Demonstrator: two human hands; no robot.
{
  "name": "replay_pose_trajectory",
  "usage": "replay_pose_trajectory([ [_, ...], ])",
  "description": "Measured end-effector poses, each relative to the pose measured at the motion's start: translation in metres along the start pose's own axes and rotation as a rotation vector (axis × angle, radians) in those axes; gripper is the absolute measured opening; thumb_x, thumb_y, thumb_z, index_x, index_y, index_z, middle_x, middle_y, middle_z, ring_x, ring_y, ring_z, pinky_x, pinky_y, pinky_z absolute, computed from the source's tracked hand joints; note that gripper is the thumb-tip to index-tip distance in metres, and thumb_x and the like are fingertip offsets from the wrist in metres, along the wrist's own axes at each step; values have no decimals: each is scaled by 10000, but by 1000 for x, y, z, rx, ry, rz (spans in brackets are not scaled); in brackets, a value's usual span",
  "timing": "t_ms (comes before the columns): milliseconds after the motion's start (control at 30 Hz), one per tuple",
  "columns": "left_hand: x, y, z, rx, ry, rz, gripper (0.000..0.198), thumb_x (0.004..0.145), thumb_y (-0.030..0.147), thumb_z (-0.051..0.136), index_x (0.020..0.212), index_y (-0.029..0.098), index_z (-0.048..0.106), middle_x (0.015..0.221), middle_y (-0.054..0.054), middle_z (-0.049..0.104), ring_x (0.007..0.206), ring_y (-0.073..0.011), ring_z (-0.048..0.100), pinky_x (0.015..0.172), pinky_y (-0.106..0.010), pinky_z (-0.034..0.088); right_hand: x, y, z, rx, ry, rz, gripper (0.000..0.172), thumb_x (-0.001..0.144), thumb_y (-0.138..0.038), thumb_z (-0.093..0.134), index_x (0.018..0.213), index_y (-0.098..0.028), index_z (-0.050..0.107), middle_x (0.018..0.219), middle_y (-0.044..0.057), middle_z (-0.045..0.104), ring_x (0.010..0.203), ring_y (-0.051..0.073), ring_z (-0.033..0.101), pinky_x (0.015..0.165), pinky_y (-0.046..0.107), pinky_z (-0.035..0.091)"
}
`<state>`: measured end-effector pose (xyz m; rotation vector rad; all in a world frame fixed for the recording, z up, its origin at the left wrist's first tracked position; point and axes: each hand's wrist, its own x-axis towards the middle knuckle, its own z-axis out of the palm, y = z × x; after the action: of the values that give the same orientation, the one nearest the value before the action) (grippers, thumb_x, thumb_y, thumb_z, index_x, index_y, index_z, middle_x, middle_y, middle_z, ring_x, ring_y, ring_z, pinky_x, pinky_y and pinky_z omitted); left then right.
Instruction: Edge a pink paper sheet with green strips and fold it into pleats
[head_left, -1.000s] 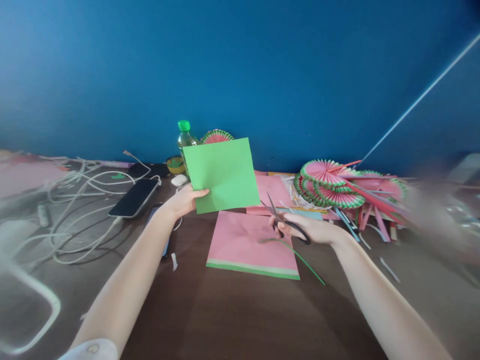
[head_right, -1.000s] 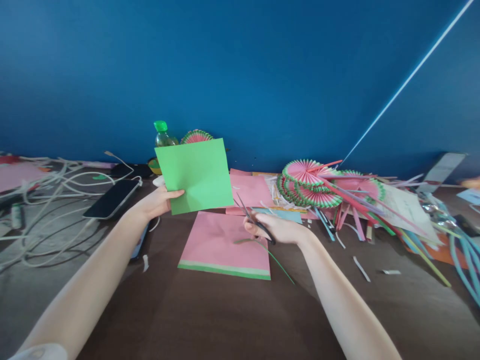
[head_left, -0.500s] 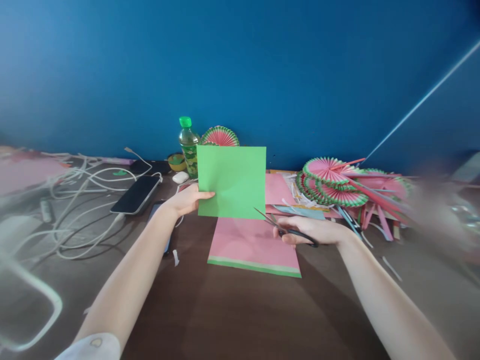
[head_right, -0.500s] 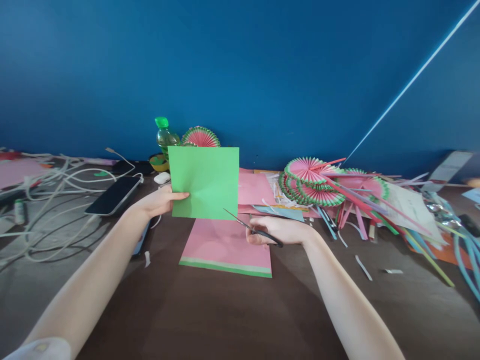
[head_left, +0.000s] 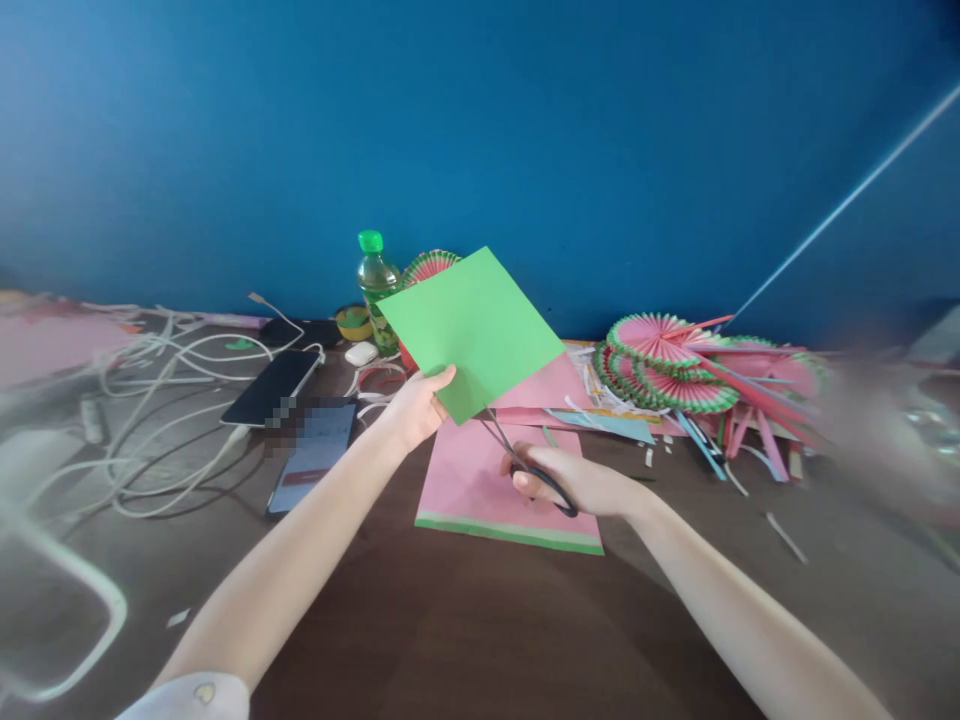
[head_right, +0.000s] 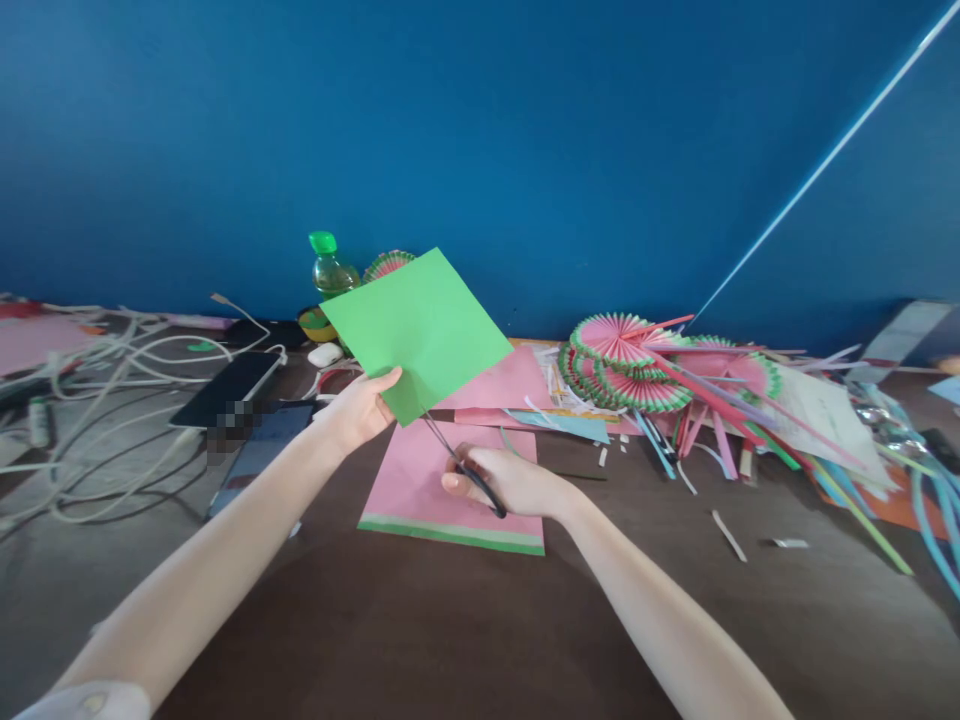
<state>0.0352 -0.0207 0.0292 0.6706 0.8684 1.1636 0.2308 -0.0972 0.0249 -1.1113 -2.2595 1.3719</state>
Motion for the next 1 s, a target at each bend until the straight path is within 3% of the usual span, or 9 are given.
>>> replay_pose_trajectory([
  [233,-16,-5,15,-49,-13,-26,106,802,106,515,839,129,612,876,-57,693,842,-163,652,832,-295,516,3,-1,11,63,49,-21,413,834,-542,392,933,-152,488,677,17,545,572,100,498,484,202,392],
  [367,-22,-5,20,-54,-16,5,105,801,123,526,856,140,614,923,-66,689,914,-180,635,859,-301,501,3,-5,14,94,91,5,411,817,-552,415,889,-153,488,626,1,520,510,86,469,438,190,368],
  [1000,-26,-11,24,-96,-71,12,181,821,115,500,964,150,604,965,-67,681,976,-174,612,932,-290,451,6,-4,16,126,105,9,415,772,-588,462,778,-173,468,565,-31,460,477,94,481,422,194,351],
])
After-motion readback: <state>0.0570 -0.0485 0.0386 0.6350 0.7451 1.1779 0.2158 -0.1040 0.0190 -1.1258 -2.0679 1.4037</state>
